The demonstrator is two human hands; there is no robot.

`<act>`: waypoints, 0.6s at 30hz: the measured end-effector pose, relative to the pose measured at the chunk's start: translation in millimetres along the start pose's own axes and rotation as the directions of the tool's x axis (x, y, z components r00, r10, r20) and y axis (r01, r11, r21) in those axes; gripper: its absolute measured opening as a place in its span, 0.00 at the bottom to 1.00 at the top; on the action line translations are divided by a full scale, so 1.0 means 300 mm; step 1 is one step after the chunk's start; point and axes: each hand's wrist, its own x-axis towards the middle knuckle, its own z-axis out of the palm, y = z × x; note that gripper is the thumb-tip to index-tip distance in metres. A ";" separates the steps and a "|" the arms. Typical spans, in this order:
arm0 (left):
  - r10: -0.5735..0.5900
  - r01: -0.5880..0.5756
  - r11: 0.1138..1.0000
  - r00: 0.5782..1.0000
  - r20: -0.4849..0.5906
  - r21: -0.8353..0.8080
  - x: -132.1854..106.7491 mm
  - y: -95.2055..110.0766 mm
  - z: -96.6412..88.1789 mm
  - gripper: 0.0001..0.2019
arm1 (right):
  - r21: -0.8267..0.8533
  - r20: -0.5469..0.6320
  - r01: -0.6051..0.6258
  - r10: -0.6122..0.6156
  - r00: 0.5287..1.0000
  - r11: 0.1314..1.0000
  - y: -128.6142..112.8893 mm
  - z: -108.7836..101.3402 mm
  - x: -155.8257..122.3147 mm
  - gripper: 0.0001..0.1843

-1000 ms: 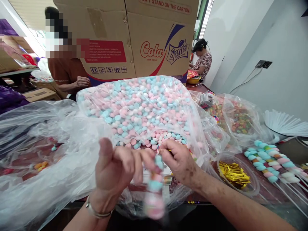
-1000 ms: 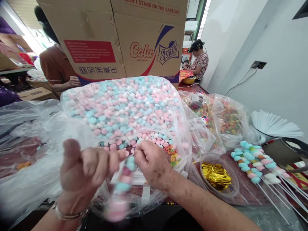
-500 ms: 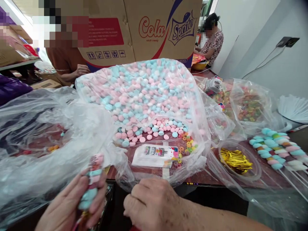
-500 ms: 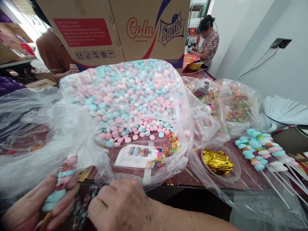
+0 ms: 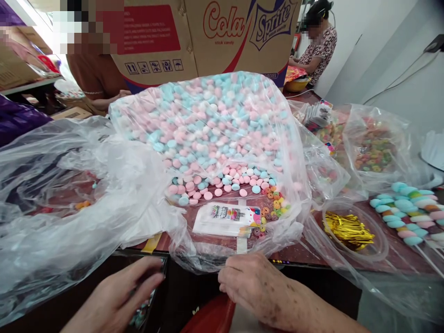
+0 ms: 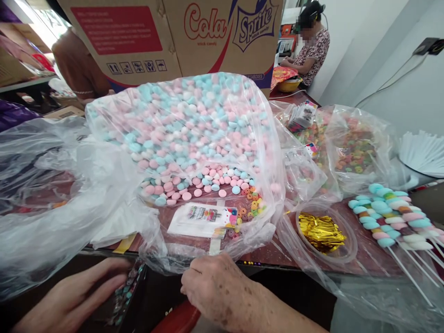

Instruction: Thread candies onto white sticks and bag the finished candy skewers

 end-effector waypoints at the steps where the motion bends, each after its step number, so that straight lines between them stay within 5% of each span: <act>1: 0.103 -0.117 0.989 0.984 0.146 0.093 0.037 0.047 0.059 0.05 | -0.001 0.001 -0.014 0.014 1.000 1.000 -0.002 0.000 -0.001 0.11; 5: 0.466 -0.495 0.788 0.868 0.170 0.367 0.207 0.189 0.306 0.11 | -0.034 -0.018 -0.057 0.056 0.998 0.998 -0.003 -0.002 -0.013 0.10; 9: 0.460 -0.507 0.606 0.852 0.249 0.613 0.338 0.221 0.460 0.12 | -0.049 -0.030 -0.103 0.101 0.994 0.993 0.010 -0.004 -0.042 0.09; 18: 0.453 -0.595 0.524 0.800 0.393 0.609 0.401 0.177 0.468 0.10 | 0.032 -0.186 -0.111 0.115 0.976 0.993 0.036 -0.009 -0.067 0.15</act>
